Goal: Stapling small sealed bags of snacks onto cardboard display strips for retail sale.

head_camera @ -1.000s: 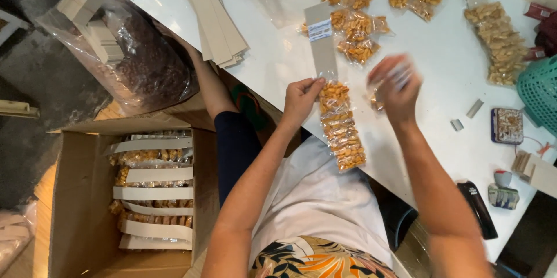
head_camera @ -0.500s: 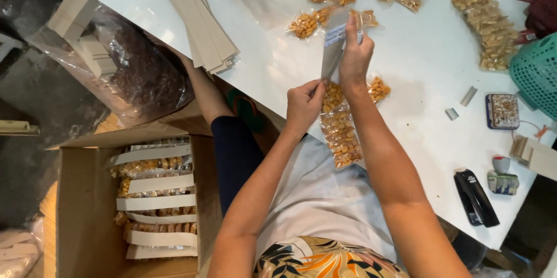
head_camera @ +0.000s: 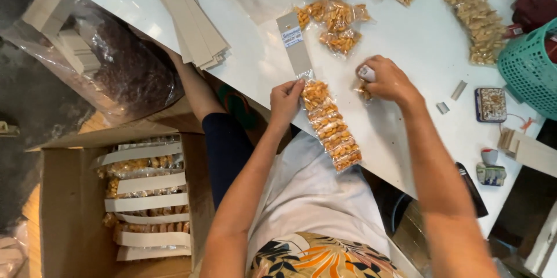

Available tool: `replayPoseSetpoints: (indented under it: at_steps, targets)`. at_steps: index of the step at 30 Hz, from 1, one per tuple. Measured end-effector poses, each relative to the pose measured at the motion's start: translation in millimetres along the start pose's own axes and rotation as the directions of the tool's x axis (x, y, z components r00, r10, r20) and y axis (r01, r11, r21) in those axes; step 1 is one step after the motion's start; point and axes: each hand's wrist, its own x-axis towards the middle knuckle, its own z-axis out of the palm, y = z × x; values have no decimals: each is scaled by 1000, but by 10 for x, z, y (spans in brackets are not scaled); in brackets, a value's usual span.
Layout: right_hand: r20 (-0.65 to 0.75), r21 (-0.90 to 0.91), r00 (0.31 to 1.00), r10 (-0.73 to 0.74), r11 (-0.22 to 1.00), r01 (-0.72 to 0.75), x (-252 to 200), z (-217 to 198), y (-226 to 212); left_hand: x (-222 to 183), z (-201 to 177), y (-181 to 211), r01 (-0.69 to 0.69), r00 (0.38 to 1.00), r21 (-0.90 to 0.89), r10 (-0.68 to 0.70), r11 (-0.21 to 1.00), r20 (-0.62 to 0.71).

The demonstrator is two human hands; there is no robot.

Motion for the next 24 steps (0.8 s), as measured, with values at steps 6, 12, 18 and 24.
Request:
replayPoseSetpoints:
  at_steps: [6, 12, 18, 24]
  targets:
    - [-311, -94, 949, -54, 995, 26, -272, -48, 419, -64, -55, 59, 23, 999, -45, -22, 999, 33]
    - [-445, -290, 891, -88, 956, -51, -627, 480, 320, 32, -26, -36, 64, 997, -67, -60, 996, 50]
    - [-418, -183, 906, 63, 971, -153, -612, 685, 634, 124, -13, -239, 18, 999, -12, -18, 1000, 40]
    - [-492, 194, 866, -89, 959, 209, -755, 124, 202, 55, -31, -62, 30, 999, -66, -28, 997, 25]
